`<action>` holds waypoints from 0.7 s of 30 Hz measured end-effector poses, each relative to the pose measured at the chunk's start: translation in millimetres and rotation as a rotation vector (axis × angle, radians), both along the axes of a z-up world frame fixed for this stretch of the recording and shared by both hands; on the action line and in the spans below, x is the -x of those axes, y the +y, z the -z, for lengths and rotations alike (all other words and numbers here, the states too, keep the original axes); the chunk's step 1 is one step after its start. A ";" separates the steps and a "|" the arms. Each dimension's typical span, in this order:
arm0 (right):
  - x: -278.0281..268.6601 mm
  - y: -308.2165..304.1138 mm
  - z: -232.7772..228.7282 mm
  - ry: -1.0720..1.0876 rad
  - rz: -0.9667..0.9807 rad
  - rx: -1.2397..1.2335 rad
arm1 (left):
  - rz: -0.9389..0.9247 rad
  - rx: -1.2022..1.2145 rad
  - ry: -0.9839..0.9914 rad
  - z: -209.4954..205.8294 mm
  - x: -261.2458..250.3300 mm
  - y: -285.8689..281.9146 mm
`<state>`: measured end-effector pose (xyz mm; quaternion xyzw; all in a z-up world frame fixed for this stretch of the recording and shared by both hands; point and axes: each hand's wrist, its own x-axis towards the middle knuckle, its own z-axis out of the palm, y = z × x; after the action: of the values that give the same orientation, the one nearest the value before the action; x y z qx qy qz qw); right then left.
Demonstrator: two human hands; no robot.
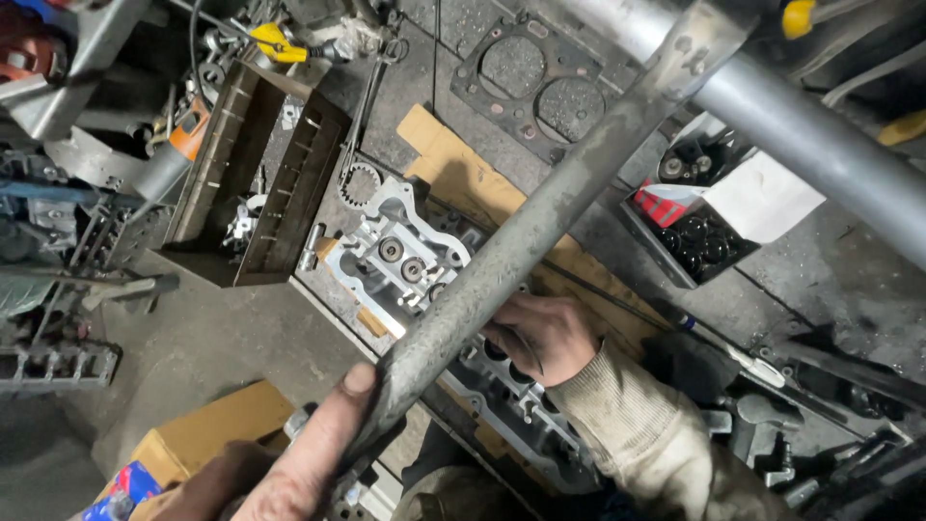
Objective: The person uses a long metal bar to apply pressure to a component within a disassembled engine cylinder head. They manipulate the bar with both hands to adjust the internal parts while the engine head rests on a workbench.
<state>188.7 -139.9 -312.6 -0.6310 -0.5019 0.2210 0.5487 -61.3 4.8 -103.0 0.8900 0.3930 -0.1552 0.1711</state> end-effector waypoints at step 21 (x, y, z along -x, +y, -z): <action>-1.0 2.6 1.9 -0.076 0.050 -0.021 | 0.096 0.137 -0.227 12.4 10.7 1.0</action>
<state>189.7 -137.4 -314.5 -0.6454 -0.5090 0.1779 0.5411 -72.0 5.9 -115.4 0.9058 0.3167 -0.0882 0.2672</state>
